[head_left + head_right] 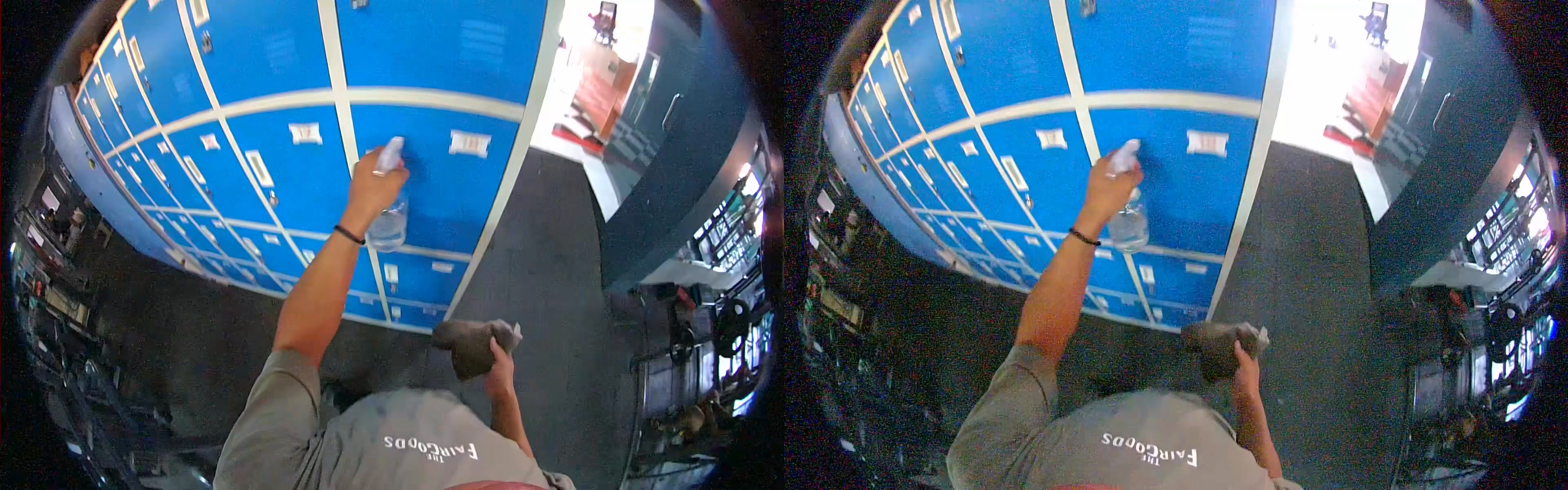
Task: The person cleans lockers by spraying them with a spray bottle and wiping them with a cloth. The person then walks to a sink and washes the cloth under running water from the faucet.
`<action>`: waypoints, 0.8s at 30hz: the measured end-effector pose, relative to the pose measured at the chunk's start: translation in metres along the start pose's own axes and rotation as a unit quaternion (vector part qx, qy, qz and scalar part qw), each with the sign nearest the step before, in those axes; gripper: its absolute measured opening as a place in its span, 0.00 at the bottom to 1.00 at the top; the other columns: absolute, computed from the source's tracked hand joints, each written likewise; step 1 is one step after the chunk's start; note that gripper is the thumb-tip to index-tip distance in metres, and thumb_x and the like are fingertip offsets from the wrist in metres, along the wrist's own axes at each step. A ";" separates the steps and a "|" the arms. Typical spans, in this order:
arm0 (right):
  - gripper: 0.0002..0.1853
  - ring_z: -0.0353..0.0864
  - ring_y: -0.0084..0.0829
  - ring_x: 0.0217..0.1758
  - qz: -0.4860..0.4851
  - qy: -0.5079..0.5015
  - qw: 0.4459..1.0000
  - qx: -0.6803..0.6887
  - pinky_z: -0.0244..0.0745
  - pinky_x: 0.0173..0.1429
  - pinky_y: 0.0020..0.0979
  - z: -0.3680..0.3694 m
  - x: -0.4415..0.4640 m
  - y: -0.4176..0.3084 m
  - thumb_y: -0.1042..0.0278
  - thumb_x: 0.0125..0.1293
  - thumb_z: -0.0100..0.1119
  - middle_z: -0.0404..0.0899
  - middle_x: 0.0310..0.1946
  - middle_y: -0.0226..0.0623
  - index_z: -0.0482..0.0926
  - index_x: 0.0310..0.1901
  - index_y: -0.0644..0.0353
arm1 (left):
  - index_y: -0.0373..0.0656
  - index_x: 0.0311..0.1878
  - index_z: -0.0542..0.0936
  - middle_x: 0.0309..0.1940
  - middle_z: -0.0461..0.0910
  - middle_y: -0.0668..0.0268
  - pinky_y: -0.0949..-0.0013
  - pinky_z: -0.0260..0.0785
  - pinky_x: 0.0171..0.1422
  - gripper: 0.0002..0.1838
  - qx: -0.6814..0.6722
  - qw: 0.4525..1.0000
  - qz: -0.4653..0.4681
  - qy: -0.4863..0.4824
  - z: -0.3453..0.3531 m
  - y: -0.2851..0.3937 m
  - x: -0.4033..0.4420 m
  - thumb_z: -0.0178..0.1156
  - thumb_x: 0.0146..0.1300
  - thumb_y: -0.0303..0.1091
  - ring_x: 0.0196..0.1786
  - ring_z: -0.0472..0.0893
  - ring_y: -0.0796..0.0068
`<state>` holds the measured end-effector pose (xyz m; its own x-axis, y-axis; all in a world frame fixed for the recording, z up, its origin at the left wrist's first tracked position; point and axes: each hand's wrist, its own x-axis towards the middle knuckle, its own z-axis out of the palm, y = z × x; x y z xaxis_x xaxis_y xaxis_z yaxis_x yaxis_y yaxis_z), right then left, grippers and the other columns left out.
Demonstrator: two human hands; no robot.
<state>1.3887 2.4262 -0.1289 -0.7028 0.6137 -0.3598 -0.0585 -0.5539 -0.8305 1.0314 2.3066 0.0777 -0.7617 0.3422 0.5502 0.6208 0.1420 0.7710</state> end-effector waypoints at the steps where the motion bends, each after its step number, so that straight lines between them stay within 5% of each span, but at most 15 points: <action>1: 0.28 0.67 0.41 0.66 -0.004 -0.002 1.000 -0.008 0.61 0.68 0.44 -0.007 0.002 0.010 0.56 0.69 0.56 0.68 0.62 0.42 0.65 0.65 0.61 | 0.39 0.40 0.81 0.27 0.80 0.68 0.70 0.71 0.39 0.11 -0.010 0.999 -0.029 -0.012 0.017 -0.009 -0.015 0.63 0.51 0.28 0.32 0.77 0.77; 4: 0.28 0.67 0.40 0.66 -0.005 0.010 1.000 -0.002 0.62 0.68 0.43 -0.011 -0.013 0.015 0.58 0.69 0.56 0.68 0.62 0.40 0.64 0.65 0.62 | 0.41 0.38 0.80 0.28 0.81 0.64 0.68 0.71 0.38 0.10 0.032 0.995 -0.041 -0.084 0.056 -0.036 -0.057 0.64 0.51 0.30 0.33 0.79 0.75; 7: 0.26 0.68 0.39 0.66 0.018 0.021 0.999 0.018 0.62 0.68 0.42 -0.006 -0.030 0.005 0.59 0.70 0.55 0.69 0.62 0.40 0.65 0.65 0.63 | 0.43 0.33 0.79 0.31 0.82 0.52 0.53 0.73 0.42 0.11 0.039 0.994 -0.051 -0.084 0.086 -0.057 -0.096 0.64 0.48 0.39 0.39 0.82 0.48; 10: 0.25 0.69 0.38 0.65 0.027 0.042 0.998 0.025 0.62 0.68 0.41 -0.018 -0.039 0.007 0.60 0.70 0.53 0.70 0.61 0.39 0.66 0.64 0.64 | 0.41 0.40 0.79 0.28 0.81 0.60 0.63 0.72 0.38 0.14 0.050 0.984 -0.126 -0.113 0.103 -0.103 -0.119 0.66 0.51 0.35 0.31 0.81 0.64; 14: 0.23 0.72 0.36 0.63 0.000 0.108 0.994 0.016 0.66 0.66 0.40 -0.041 -0.047 0.011 0.61 0.71 0.53 0.72 0.59 0.38 0.68 0.63 0.64 | 0.42 0.37 0.79 0.26 0.81 0.60 0.61 0.73 0.38 0.12 0.112 0.990 -0.085 -0.028 0.099 -0.140 -0.152 0.66 0.50 0.35 0.30 0.81 0.61; 15: 0.23 0.73 0.35 0.61 -0.003 0.101 0.995 -0.021 0.68 0.64 0.39 -0.065 -0.043 0.024 0.61 0.71 0.53 0.74 0.57 0.38 0.68 0.62 0.65 | 0.42 0.36 0.78 0.27 0.81 0.58 0.59 0.74 0.40 0.13 0.088 0.982 -0.131 -0.100 0.105 -0.187 -0.160 0.66 0.49 0.36 0.32 0.82 0.59; 24: 0.21 0.72 0.35 0.62 -0.002 0.162 0.986 -0.034 0.65 0.67 0.38 -0.071 -0.053 0.012 0.61 0.72 0.50 0.74 0.59 0.40 0.70 0.60 0.66 | 0.41 0.37 0.76 0.34 0.80 0.53 0.50 0.73 0.43 0.13 0.169 0.968 -0.134 -0.131 0.132 -0.288 -0.252 0.64 0.47 0.34 0.40 0.80 0.46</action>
<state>1.4757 2.4268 -0.1503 -0.4386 0.7690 -0.4650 -0.0047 -0.5194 -0.8545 1.0690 2.3022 -0.3247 -0.8576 0.4693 0.2106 0.4668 0.5381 0.7019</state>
